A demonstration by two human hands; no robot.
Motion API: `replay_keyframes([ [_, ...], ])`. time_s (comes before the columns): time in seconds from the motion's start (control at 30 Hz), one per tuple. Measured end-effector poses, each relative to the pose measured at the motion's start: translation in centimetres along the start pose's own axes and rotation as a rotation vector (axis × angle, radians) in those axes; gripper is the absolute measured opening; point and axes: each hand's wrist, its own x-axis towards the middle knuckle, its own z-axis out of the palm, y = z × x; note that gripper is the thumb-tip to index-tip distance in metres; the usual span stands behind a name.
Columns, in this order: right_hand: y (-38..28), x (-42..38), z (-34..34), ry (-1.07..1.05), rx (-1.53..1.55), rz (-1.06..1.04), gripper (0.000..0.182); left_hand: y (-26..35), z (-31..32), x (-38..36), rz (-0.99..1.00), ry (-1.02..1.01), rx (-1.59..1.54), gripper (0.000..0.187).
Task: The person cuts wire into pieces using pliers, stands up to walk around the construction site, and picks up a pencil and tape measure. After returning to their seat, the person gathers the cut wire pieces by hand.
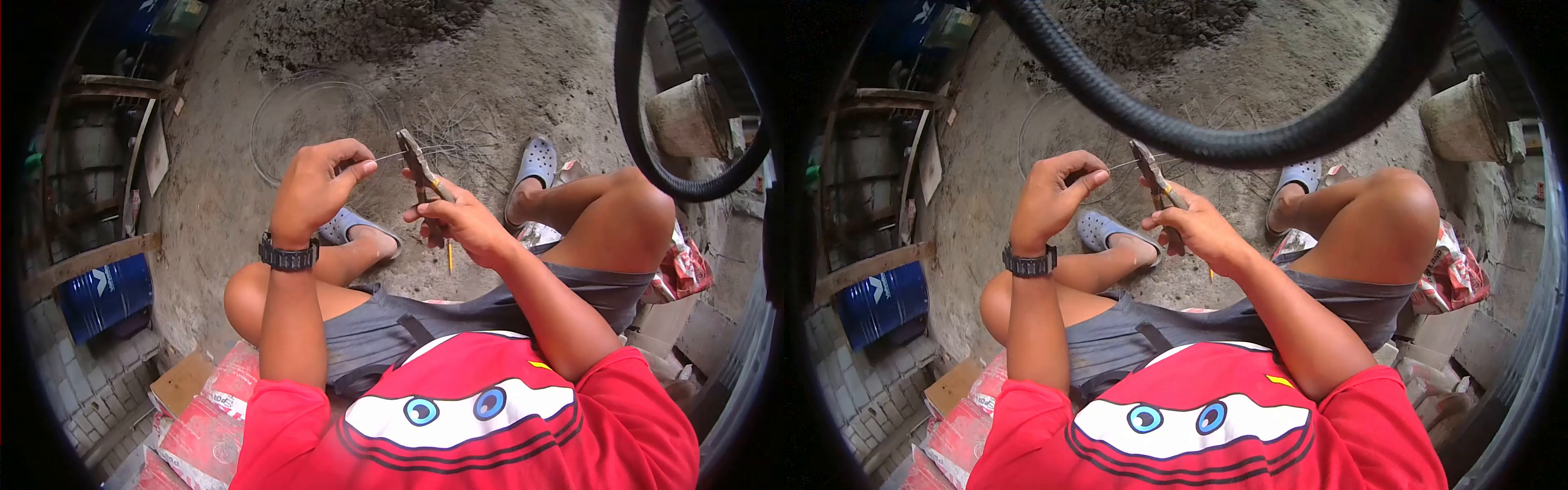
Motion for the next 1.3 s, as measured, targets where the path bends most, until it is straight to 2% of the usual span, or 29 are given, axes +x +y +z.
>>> replay_keyframes([
  [0.03,0.2,0.2,0.0,-0.003,-0.001,0.002,0.060,0.0,0.0,0.0,0.006,0.006,-0.009,0.013],
  [0.1,0.7,0.5,0.1,0.126,-0.082,0.007,0.041,0.0,0.1,0.0,0.011,0.014,-0.019,0.014],
  [0.13,1.0,0.6,0.2,0.125,-0.082,0.008,0.041,0.0,0.1,0.0,0.038,0.012,-0.011,0.014],
  [0.2,1.5,0.8,0.6,0.195,-0.167,-0.040,0.022,-0.1,0.1,0.0,0.067,0.009,-0.005,0.014],
  [0.27,1.4,0.6,0.6,0.198,-0.183,-0.039,0.022,-0.2,0.0,-0.1,0.031,-0.012,-0.055,0.014],
  [0.4,1.8,0.8,0.1,0.203,-0.201,-0.030,0.028,0.1,-0.3,-0.1,0.035,-0.006,-0.076,0.013],
  [0.53,1.5,1.0,-0.1,0.156,-0.276,-0.068,0.024,0.2,-0.6,-0.3,0.009,-0.025,-0.021,0.012],
  [0.63,1.2,1.2,0.5,0.259,-0.292,-0.055,0.034,0.2,-0.5,-0.4,-0.002,-0.024,0.021,0.011],
  [0.73,0.5,0.4,1.0,0.369,-0.922,-0.091,0.062,0.1,-0.5,-0.3,0.017,-0.009,0.047,0.013],
  [0.87,0.6,0.5,0.5,0.246,-0.784,0.000,0.054,0.5,-0.5,-0.2,0.041,-0.014,0.140,0.014],
  [0.93,0.2,0.1,1.1,0.227,-0.595,0.057,0.045,1.0,-0.5,-0.1,0.038,-0.021,0.145,0.013],
  [1.0,0.4,0.0,1.0,0.167,-0.548,0.036,0.044,0.9,-0.3,0.2,0.041,-0.031,0.148,0.012],
  [1.17,-0.1,-0.2,0.8,0.069,-0.477,0.036,0.050,-0.5,-0.5,0.2,-0.020,0.073,-0.063,0.010],
  [1.3,1.0,0.4,0.3,0.099,-0.272,-0.101,0.059,-0.5,-1.2,0.0,-0.066,0.048,-0.171,0.009],
])
